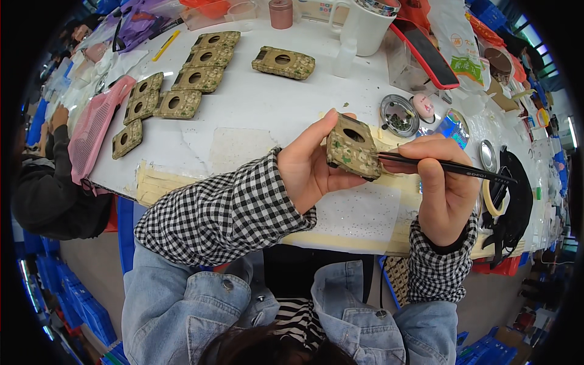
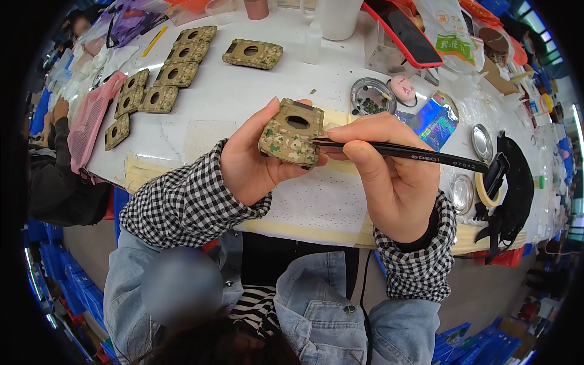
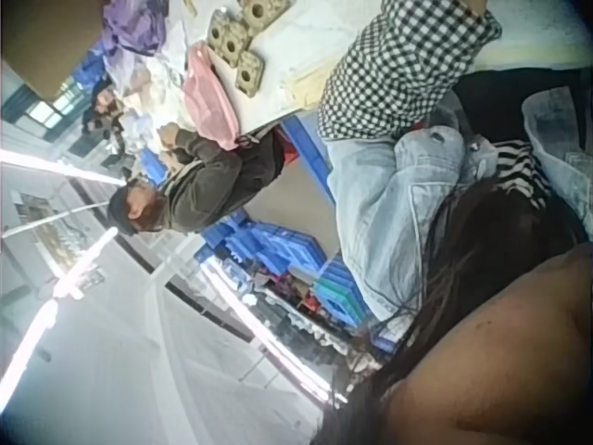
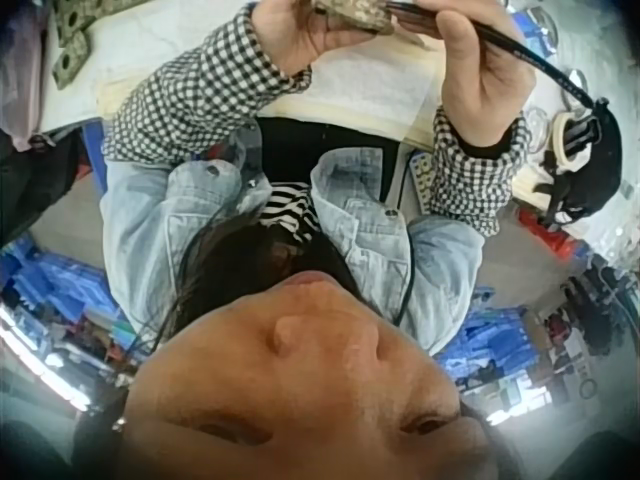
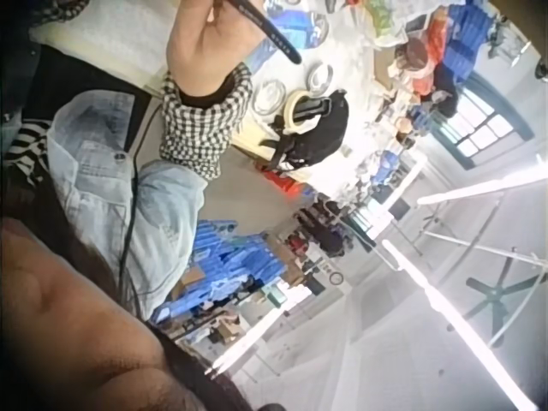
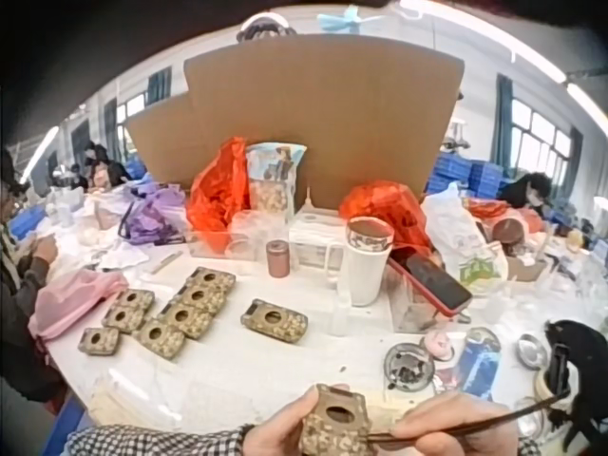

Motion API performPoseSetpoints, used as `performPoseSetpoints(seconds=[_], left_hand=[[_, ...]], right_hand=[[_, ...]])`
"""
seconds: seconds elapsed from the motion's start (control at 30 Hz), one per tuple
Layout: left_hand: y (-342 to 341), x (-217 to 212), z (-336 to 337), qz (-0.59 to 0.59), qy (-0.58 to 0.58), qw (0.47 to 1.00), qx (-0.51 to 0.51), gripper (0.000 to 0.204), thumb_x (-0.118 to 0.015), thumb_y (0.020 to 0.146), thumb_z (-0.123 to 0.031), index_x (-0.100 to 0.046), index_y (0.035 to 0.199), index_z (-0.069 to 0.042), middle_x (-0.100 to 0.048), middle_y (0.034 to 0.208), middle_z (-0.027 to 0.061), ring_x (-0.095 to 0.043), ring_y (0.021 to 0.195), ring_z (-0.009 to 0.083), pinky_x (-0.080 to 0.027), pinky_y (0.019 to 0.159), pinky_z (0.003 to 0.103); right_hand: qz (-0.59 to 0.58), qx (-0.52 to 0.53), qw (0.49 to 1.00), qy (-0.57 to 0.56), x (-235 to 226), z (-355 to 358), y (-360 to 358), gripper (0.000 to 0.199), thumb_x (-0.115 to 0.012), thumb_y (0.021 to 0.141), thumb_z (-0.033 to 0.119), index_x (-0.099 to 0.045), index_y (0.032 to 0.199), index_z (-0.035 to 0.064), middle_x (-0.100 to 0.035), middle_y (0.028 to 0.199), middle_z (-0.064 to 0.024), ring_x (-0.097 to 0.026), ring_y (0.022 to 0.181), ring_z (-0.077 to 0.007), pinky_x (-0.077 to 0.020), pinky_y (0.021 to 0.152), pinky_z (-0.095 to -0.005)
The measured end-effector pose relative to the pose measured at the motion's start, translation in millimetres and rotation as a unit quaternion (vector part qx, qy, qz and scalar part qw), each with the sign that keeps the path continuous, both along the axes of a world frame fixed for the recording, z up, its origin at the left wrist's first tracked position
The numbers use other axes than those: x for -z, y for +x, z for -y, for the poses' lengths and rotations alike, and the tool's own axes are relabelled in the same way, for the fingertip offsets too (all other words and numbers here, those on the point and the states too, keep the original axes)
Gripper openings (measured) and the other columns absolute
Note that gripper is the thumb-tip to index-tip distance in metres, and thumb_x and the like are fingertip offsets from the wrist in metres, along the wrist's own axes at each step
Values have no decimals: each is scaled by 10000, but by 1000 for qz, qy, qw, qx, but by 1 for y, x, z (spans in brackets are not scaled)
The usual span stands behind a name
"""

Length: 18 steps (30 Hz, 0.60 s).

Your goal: The person is assembling and detailing a camouflage toy tank model using tweezers and a brush.

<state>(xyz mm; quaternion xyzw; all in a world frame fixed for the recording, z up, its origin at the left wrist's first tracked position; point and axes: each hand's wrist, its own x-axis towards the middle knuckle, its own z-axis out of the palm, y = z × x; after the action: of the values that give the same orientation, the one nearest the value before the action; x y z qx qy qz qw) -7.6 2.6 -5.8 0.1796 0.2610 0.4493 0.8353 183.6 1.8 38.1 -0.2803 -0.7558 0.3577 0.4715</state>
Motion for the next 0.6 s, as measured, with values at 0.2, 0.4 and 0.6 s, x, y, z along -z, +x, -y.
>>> performPoseSetpoints(seconds=[0.2,0.4,0.6], left_hand=[[0,-1,0,-6,0,1000,1,448,-304,960,-396,-405,1260,-78,-552,1145,187,-609,957,319,-538,808,346],[0,0,0,-4,4,1000,1,447,-298,961,-385,-402,1264,-72,-550,1147,190,-608,960,325,-543,797,344],[-1,2,0,9,4,1000,1,448,-297,962,-382,-406,1260,-66,-548,1150,196,-608,957,331,-548,788,341]], right_hand=[[-13,5,1000,-13,-1,2,-2,181,-511,903,72,-572,979,-81,-577,926,-129,-592,844,-161,-504,757,-252],[-19,-2,999,-28,-1,2,-2,189,-500,911,82,-562,987,-79,-574,928,-128,-596,854,-160,-503,768,-251],[-35,-4,998,-50,0,3,-2,190,-478,923,94,-553,969,-74,-569,942,-129,-602,883,-172,-507,791,-264]])
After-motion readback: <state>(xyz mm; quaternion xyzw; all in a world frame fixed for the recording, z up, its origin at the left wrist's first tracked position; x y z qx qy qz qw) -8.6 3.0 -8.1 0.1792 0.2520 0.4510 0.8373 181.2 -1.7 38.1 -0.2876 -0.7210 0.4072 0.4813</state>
